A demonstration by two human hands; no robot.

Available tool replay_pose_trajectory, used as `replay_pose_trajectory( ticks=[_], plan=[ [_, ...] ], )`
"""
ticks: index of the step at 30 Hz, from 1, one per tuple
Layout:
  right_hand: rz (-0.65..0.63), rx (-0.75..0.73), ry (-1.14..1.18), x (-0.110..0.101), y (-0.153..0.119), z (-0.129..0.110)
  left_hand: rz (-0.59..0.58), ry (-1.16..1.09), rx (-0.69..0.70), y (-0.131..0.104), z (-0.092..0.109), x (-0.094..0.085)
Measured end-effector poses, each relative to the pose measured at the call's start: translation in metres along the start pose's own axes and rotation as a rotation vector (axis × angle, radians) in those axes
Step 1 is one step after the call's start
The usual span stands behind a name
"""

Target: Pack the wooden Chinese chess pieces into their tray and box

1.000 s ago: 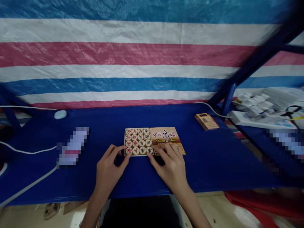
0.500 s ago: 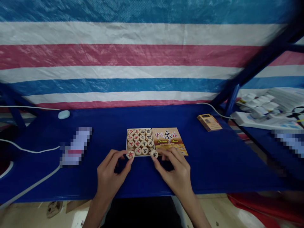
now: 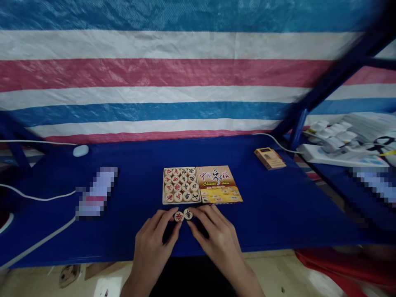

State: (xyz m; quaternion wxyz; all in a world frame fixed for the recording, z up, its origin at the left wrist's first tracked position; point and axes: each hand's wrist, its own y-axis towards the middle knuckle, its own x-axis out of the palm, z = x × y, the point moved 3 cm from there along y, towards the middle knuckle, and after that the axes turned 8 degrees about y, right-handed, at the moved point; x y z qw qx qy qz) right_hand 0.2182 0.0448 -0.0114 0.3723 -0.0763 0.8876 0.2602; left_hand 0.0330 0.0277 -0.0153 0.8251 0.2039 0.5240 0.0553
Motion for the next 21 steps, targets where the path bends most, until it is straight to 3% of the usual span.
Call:
replay_pose_trajectory(
  ticks=[5, 10, 15, 21],
  plan=[
    [0.059, 0.033, 0.048, -0.004, 0.001, 0.001, 0.036, -0.091, -0.046, 0.003, -0.001, -0.008],
    [0.225, 0.047, 0.044, -0.012, 0.023, 0.001, 0.172, -0.129, -0.107, 0.031, -0.008, -0.020],
    [0.246, 0.078, -0.098, -0.004, 0.043, 0.002, 0.167, 0.027, -0.068, 0.052, -0.008, -0.010],
    [0.262, 0.071, -0.150, 0.003, 0.039, 0.002, 0.173, 0.114, 0.015, 0.051, -0.005, -0.003]
  ],
)
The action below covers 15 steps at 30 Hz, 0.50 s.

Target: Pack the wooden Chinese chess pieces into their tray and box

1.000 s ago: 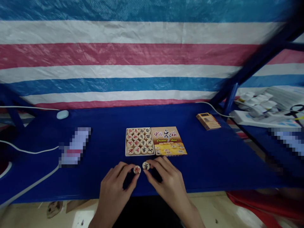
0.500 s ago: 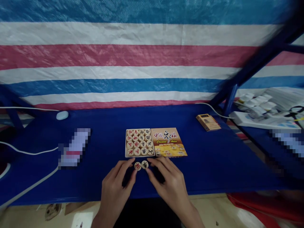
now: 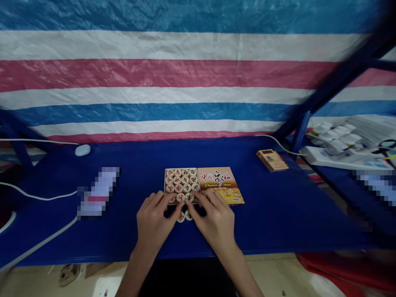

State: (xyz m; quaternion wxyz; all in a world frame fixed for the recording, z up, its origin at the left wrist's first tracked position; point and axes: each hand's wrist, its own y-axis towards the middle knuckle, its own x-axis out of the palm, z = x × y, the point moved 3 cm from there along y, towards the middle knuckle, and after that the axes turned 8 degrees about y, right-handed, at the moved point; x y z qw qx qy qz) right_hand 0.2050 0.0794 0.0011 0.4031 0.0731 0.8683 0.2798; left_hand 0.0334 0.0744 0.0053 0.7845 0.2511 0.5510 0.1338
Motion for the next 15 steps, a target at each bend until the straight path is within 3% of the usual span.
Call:
replay_pose_trajectory(
  ticks=[9, 15],
  plan=[
    [-0.021, -0.001, -0.005, 0.0027, -0.0011, 0.0030, -0.085, -0.087, -0.034, 0.0029, -0.0043, 0.0065],
    [0.018, -0.001, 0.108, -0.0029, 0.0003, 0.0000, -0.001, -0.150, -0.031, 0.0013, -0.0038, 0.0012]
  ],
)
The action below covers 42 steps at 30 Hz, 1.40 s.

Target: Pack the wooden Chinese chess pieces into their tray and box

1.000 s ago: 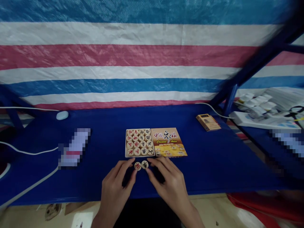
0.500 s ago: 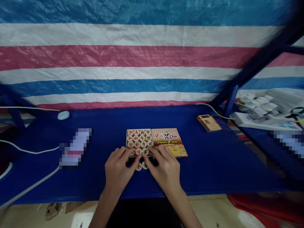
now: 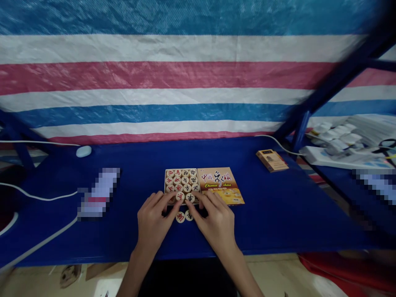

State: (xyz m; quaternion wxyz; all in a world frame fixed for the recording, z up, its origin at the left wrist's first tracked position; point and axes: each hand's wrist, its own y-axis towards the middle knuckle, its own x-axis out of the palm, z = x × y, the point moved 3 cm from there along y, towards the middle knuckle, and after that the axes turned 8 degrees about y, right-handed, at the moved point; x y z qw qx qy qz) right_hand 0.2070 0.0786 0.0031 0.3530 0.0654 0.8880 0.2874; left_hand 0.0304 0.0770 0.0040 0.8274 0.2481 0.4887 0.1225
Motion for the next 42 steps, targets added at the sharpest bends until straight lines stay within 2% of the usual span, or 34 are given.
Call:
replay_pose_trajectory(
  ticks=[5, 11, 15, 19, 26, 36, 42],
  plan=[
    [0.066, 0.031, 0.166, -0.019, -0.012, 0.000, 0.078, -0.049, -0.031, -0.018, -0.007, -0.024],
    [-0.102, 0.003, 0.085, -0.031, -0.039, 0.016, -0.091, 0.031, 0.106, -0.053, -0.028, -0.042],
    [-0.173, -0.016, 0.028, -0.028, -0.043, 0.017, -0.145, 0.085, 0.134, -0.057, -0.028, -0.038],
    [-0.194, -0.016, -0.016, -0.025, -0.039, 0.010, -0.164, 0.110, 0.140, -0.052, -0.013, -0.027],
    [-0.197, 0.117, 0.016, -0.017, -0.036, 0.009, -0.113, 0.228, 0.153, -0.040, 0.004, -0.014],
    [-0.187, 0.113, 0.006, -0.015, -0.037, 0.010, -0.062, 0.271, 0.123, -0.040, 0.002, -0.012],
    [-0.165, 0.146, 0.117, -0.019, -0.034, 0.009, -0.013, 0.183, 0.050, -0.037, 0.000, -0.020]
  ],
)
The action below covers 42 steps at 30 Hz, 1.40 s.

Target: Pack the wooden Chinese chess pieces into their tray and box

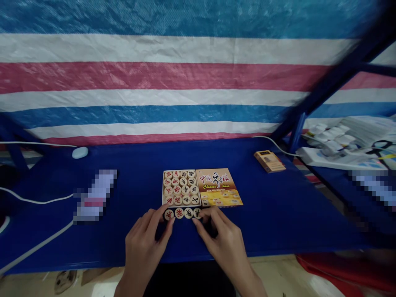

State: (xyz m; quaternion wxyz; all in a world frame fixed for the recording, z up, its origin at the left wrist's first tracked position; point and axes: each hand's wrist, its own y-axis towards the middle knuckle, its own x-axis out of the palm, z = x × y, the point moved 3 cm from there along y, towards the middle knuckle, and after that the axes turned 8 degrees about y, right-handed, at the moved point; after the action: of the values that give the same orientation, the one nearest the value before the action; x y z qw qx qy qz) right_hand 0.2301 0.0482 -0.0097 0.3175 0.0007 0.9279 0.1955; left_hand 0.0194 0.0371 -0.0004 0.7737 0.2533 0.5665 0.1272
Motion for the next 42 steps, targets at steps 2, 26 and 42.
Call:
replay_pose_trajectory(
  ticks=[2, 26, 42],
  plan=[
    [0.028, -0.014, 0.014, -0.003, 0.007, -0.001, 0.017, -0.043, -0.046, 0.009, -0.004, -0.001],
    [0.206, -0.058, -0.177, 0.005, 0.049, 0.001, -0.003, -0.149, -0.223, 0.050, -0.018, 0.019],
    [-0.174, -0.156, -0.072, 0.008, -0.022, -0.007, -0.122, -0.139, 0.058, -0.033, 0.016, 0.008]
  ],
)
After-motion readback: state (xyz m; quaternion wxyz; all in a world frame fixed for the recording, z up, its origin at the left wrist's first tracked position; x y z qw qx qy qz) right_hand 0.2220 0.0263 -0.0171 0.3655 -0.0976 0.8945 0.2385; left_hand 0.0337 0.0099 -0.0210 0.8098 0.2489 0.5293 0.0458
